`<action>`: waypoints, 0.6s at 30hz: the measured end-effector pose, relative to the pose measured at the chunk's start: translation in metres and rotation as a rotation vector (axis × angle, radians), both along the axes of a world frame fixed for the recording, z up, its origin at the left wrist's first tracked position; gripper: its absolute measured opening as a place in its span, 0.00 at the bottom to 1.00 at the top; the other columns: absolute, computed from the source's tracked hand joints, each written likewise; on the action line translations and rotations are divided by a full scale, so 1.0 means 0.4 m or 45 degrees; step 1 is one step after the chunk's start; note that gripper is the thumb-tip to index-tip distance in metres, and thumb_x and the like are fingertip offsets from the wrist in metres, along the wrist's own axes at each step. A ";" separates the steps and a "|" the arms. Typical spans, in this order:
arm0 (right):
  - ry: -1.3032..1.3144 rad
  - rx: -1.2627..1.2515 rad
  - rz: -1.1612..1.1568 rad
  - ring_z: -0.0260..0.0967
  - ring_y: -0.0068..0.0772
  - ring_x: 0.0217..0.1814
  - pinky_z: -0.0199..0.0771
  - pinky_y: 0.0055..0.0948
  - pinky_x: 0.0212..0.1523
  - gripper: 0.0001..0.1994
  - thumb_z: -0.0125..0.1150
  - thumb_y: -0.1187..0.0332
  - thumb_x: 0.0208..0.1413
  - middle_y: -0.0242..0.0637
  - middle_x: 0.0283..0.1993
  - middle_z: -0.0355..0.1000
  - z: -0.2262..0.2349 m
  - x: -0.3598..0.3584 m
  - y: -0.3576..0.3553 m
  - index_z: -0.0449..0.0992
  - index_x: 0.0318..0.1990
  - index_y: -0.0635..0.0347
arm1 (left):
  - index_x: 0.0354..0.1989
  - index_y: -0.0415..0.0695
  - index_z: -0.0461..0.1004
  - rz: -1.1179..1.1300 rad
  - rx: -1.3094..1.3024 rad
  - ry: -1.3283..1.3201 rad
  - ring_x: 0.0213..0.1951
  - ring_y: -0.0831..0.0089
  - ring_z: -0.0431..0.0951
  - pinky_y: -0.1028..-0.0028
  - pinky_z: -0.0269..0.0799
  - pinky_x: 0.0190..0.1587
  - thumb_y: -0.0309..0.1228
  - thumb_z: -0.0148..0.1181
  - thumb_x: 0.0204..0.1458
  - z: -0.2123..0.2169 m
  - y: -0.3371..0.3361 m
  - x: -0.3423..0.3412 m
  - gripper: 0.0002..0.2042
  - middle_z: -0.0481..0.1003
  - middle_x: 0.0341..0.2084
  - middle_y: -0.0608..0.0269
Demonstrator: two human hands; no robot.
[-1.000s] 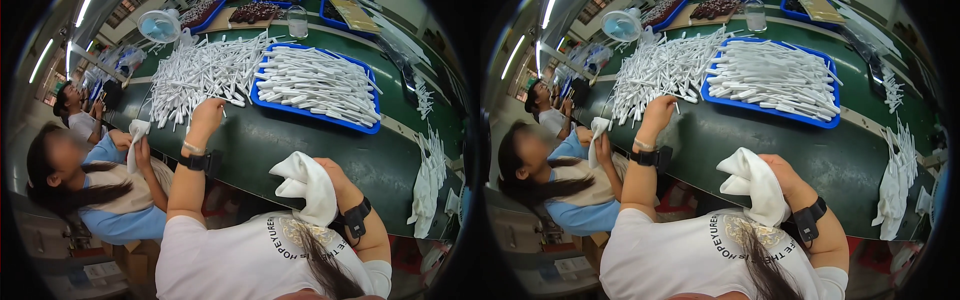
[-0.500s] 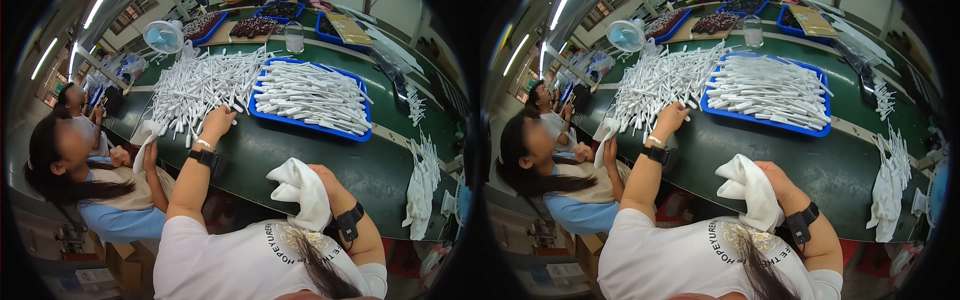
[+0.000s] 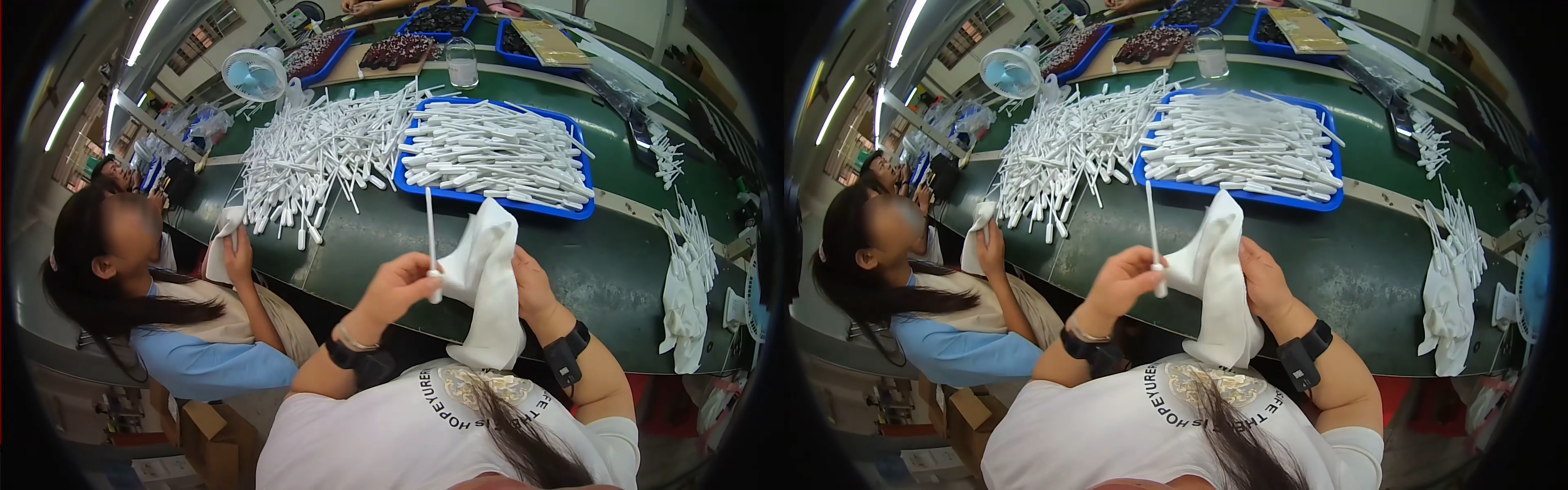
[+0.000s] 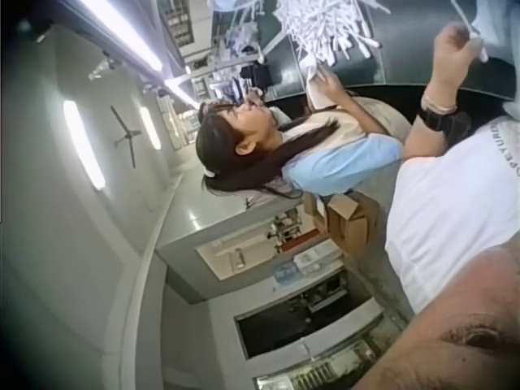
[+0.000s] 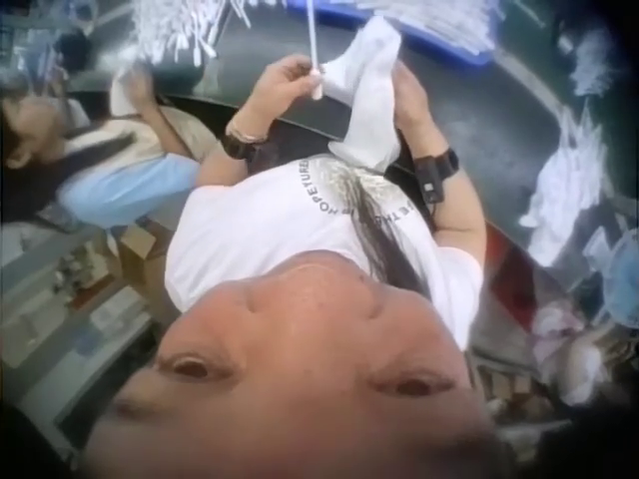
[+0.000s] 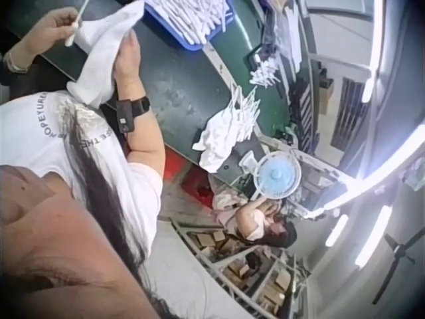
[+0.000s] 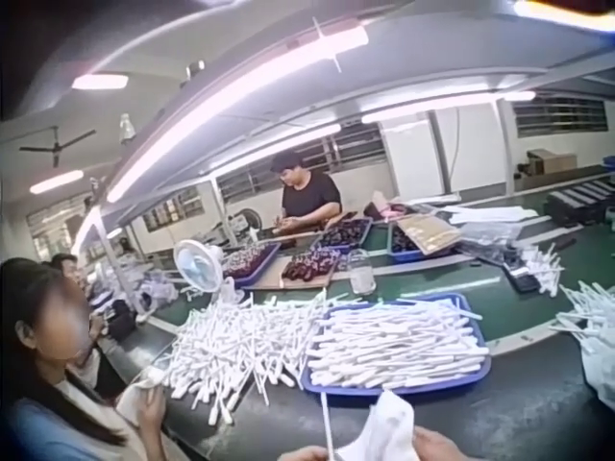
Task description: The person picks up a white plastic component from a pile, wipes it with a cloth, and places it into a blue tray. This process is repeated for several components throughout the video.
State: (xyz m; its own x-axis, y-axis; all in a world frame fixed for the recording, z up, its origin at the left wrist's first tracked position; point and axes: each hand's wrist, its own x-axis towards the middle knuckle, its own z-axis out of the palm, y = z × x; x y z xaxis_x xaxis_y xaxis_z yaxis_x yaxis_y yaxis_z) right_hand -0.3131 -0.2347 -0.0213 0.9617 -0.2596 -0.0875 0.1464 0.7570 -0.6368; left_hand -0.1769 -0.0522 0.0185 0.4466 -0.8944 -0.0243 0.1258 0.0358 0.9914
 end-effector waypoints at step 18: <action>0.100 -0.976 -0.284 0.64 0.20 0.42 0.66 0.19 0.40 0.10 0.54 0.74 0.48 0.31 0.42 0.67 0.002 -0.003 0.028 0.72 0.40 0.65 | 0.34 0.36 0.72 0.074 0.172 -0.555 0.27 0.78 0.74 0.78 0.68 0.31 0.27 0.55 0.48 -0.047 -0.116 -0.092 0.08 0.75 0.25 0.59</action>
State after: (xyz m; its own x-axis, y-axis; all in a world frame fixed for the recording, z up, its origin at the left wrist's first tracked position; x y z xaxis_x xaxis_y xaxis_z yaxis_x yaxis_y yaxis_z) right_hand -0.3142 -0.2234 -0.0204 0.8786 -0.4601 0.1279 0.1758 0.0627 -0.9824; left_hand -0.2138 -0.0987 -0.0003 0.4899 -0.8695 0.0625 -0.3028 -0.1025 0.9475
